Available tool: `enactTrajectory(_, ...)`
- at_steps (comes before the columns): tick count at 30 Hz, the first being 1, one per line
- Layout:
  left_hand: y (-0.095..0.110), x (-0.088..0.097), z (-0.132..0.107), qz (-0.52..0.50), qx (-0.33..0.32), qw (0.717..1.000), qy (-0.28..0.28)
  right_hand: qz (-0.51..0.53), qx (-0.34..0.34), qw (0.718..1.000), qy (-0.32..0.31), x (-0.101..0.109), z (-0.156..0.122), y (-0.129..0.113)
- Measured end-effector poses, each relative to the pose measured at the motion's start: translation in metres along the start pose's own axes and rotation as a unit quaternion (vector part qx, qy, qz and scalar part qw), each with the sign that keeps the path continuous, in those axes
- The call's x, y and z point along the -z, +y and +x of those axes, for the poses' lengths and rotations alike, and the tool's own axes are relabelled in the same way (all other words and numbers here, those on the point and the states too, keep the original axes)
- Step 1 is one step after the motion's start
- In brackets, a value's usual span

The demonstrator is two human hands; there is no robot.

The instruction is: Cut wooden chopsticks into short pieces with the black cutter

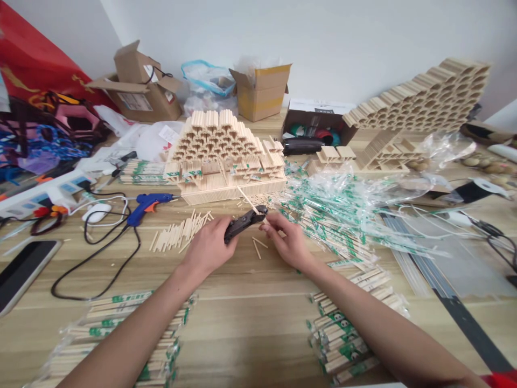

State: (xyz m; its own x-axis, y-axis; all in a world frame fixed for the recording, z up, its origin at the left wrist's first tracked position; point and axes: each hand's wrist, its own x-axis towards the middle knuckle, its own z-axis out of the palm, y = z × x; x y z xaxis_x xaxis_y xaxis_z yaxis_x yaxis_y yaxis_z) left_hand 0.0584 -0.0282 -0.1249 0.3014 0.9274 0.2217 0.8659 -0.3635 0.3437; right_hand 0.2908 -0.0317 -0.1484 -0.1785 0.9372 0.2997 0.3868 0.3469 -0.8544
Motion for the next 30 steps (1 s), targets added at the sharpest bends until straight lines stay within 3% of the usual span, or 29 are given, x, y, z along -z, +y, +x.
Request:
enactTrajectory(12,0.005,0.004,0.002,0.051,0.059,0.996,-0.051,0.008,0.021,1.0,0.011,-0.002,-0.001,0.001)
enactTrajectory(20,0.007,0.004,0.001,0.06,0.065,0.994,-0.058,0.001,0.022,1.0,0.01,-0.003,-0.001,0.003)
enactTrajectory(25,0.0,0.002,0.001,0.041,0.05,0.998,-0.014,-0.019,0.046,0.999,0.015,-0.002,0.002,-0.001)
enactTrajectory(30,-0.015,0.004,0.004,-0.04,0.069,0.993,0.091,-0.052,0.091,0.993,0.051,0.0,0.004,0.0)
